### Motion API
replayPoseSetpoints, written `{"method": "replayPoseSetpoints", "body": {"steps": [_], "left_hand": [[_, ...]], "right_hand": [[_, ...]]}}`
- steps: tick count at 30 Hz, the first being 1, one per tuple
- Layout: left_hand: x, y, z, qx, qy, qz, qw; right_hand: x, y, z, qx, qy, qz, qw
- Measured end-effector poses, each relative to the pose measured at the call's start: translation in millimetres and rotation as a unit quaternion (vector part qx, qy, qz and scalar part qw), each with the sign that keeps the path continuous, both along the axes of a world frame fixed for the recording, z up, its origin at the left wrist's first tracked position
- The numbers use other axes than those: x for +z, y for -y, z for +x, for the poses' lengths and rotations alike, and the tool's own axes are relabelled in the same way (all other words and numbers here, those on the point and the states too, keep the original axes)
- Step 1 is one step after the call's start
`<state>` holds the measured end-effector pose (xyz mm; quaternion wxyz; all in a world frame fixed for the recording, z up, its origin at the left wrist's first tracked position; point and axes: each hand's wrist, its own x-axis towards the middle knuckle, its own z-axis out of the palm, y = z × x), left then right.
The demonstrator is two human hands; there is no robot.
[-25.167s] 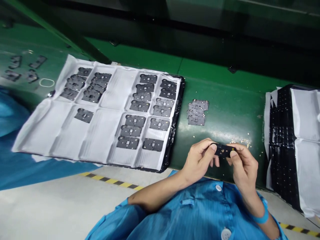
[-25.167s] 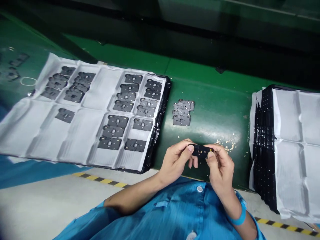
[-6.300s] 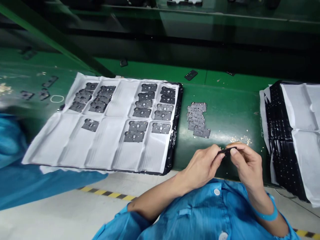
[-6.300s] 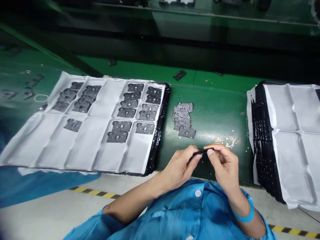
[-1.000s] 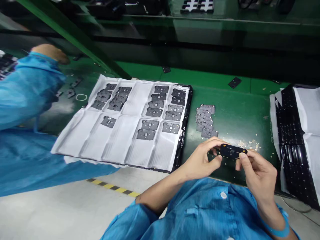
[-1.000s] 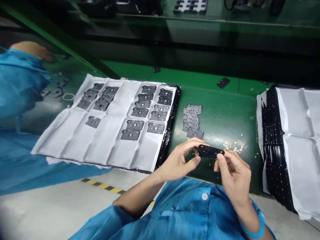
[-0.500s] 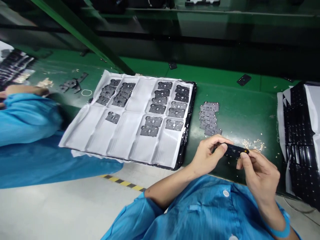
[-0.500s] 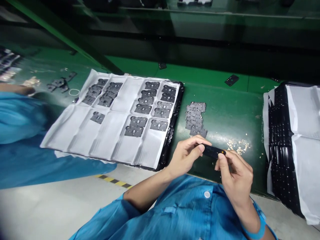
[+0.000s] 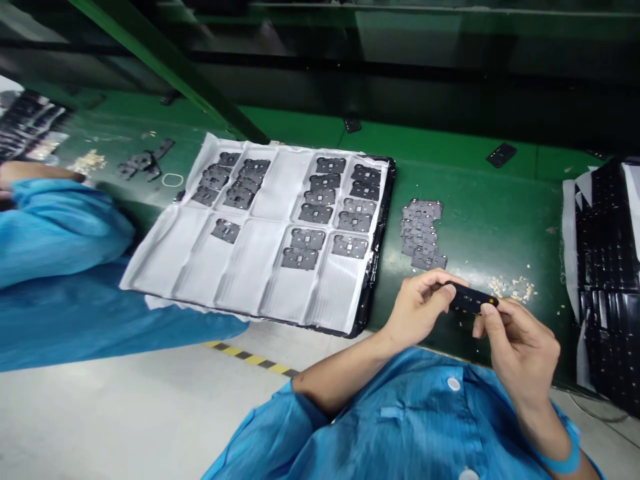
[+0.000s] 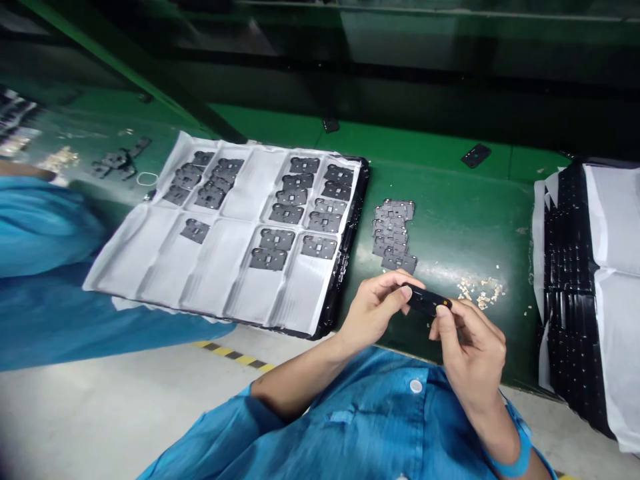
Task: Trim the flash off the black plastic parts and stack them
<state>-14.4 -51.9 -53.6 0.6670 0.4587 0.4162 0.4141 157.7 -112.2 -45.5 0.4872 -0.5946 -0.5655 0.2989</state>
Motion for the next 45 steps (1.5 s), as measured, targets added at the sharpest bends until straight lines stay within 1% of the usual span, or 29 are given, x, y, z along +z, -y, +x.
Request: {"method": "replayPoseSetpoints", "body": {"steps": [5, 10, 14, 19, 22, 26, 29, 33, 39, 42, 45], "left_hand": [[-4.2, 1.6, 0.2, 0.000, 0.034, -0.018, 0.999], [-8.0, 3.5, 0.1, 0.006, 0.047, -0.013, 0.999], [-5.3, 4.2, -0.8, 0.002, 0.038, -0.008, 0.999], [1.2, 4.8, -1.8, -0.009, 0.011, 0.020, 1.000], [0.4, 5.3, -1.8, -0.007, -0.008, 0.015, 1.000], [-2.5, 6.4, -2.2, 0.001, -0.022, 0.003, 1.000], [-1.6, 6.7, -2.6, 0.012, -0.023, -0.003, 1.000], [2.7, 7.3, -2.6, 0.021, -0.010, -0.006, 1.000], [5.2, 12.0, -1.9, 0.006, -0.021, -0.021, 1.000], [3.6, 14.2, -0.8, 0.006, -0.013, -0.034, 0.999], [1.9, 15.3, 0.7, 0.003, 0.005, -0.048, 0.999]], "right_hand": [[-2.6, 0.0, -0.4, 0.002, -0.002, 0.000, 1.000], [-3.2, 0.3, -0.2, 0.005, -0.003, 0.003, 1.000], [-3.3, 0.1, 0.8, 0.010, -0.002, -0.003, 1.000], [-2.6, 0.0, 1.2, 0.008, 0.002, -0.018, 1.000], [-1.2, -0.1, 1.6, 0.011, 0.011, -0.022, 1.000], [-0.4, -0.3, 3.7, 0.032, 0.029, -0.021, 0.999], [-1.9, 0.7, 4.4, 0.044, 0.028, -0.027, 0.998], [-6.3, 3.4, 1.7, 0.023, -0.005, -0.043, 0.999], [-11.1, 1.8, -1.7, -0.030, -0.003, -0.024, 0.999], [-11.8, -0.5, -3.0, -0.038, -0.006, -0.016, 0.999], [-11.8, -1.0, -6.2, -0.033, -0.038, -0.021, 0.999]]}}
